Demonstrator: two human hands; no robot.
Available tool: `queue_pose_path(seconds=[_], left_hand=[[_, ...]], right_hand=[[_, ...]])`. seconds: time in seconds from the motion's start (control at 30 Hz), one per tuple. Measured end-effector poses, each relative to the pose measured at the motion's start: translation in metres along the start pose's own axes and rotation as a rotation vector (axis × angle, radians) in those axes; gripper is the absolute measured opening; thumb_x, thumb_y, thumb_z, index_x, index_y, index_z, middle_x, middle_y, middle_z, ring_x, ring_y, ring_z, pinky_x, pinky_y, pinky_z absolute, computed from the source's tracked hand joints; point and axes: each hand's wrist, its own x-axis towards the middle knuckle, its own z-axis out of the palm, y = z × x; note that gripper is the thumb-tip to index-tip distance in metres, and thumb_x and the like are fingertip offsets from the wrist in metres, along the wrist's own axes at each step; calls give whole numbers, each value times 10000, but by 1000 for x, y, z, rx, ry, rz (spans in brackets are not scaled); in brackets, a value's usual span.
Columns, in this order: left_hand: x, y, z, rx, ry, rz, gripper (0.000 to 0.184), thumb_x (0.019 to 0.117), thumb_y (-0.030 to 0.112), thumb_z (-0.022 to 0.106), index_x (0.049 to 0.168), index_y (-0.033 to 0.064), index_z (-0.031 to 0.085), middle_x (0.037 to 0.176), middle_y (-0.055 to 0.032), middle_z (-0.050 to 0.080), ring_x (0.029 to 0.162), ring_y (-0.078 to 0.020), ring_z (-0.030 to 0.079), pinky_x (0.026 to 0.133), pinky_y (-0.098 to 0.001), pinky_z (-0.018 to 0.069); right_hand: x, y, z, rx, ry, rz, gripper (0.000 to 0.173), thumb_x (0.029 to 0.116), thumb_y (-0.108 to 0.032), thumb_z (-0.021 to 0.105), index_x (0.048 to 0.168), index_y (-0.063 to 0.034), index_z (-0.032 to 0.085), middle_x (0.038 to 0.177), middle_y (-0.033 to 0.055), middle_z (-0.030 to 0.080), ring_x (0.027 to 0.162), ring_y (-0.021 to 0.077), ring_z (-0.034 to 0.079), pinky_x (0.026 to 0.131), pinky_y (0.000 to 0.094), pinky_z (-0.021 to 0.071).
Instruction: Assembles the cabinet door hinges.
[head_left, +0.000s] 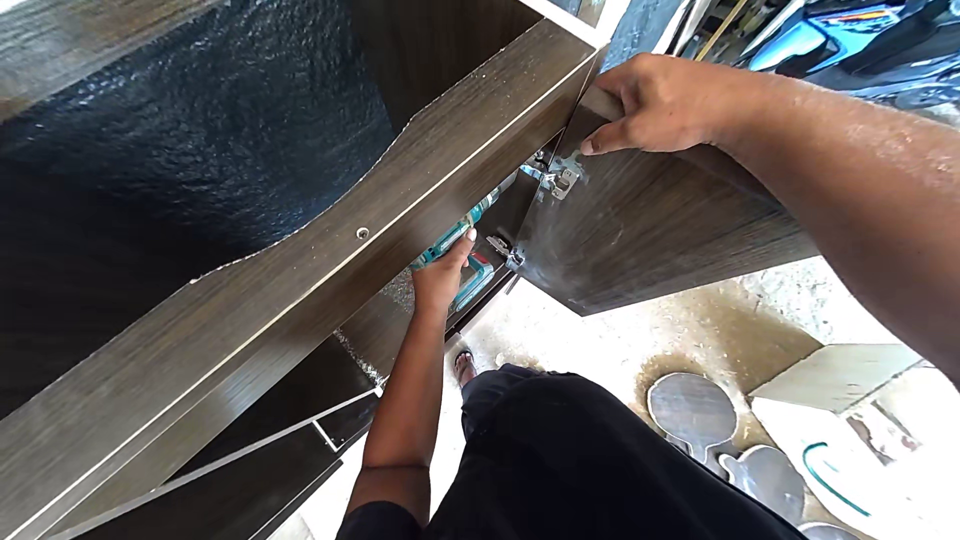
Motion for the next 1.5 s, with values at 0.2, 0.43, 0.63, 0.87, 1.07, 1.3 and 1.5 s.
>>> queue_pose_path(seconds=[0.2,0.43,0.63,0.87,1.07,1.3,1.5], left_hand=[[-4,-3,10,-170,-6,-64,178,954,93,715,1109,8,692,988,-158,740,622,-167,625,563,-293,541],[-18,-18,10,-286,32,-45,272,956,134,720,1176,-11,653,1076,-206,731,651,-193,649,576,-310,556],[-76,-43,-27,-308,161,-130,522,946,130,716,1422,80,508,1078,-208,728,668,-233,686,586,-340,589],[-169,-79,-43,-232,268,-250,382,928,98,718,1211,-101,558,1030,-228,735,665,-219,687,620,-338,595],[-177,-100,-37,-131,304,-229,329,912,48,724,1181,-88,593,1020,-188,750,677,-197,688,643,-327,596],[-126,-145,-76,-63,241,-167,342,910,53,726,1200,-76,600,1014,-158,751,713,-183,686,685,-332,597],[-62,-217,-119,-91,218,37,364,853,124,805,1143,-20,638,925,-106,742,754,-205,705,743,-382,618]], right_hand=[[1,0,-1,-9,-3,2,167,937,-219,750,1026,-113,656,821,45,660,733,164,651,684,431,543],[-7,-2,-5,-366,167,117,931,828,-921,356,1218,-139,678,1036,238,698,1003,490,667,798,766,464],[-116,-42,33,-52,662,-235,287,1073,-288,491,1040,-54,653,654,26,525,495,148,465,442,369,394],[-134,58,299,1110,-477,547,222,971,-26,472,1116,-11,639,900,40,672,674,99,576,586,279,485],[-85,64,373,1269,-430,565,275,996,72,473,1249,73,579,1044,131,699,883,178,693,816,356,591],[20,48,416,1485,-107,660,213,1014,-92,635,1190,24,600,856,98,705,657,137,659,590,269,559],[138,36,461,1632,171,404,160,1009,-83,637,1095,50,659,805,57,670,632,83,595,590,233,526]])
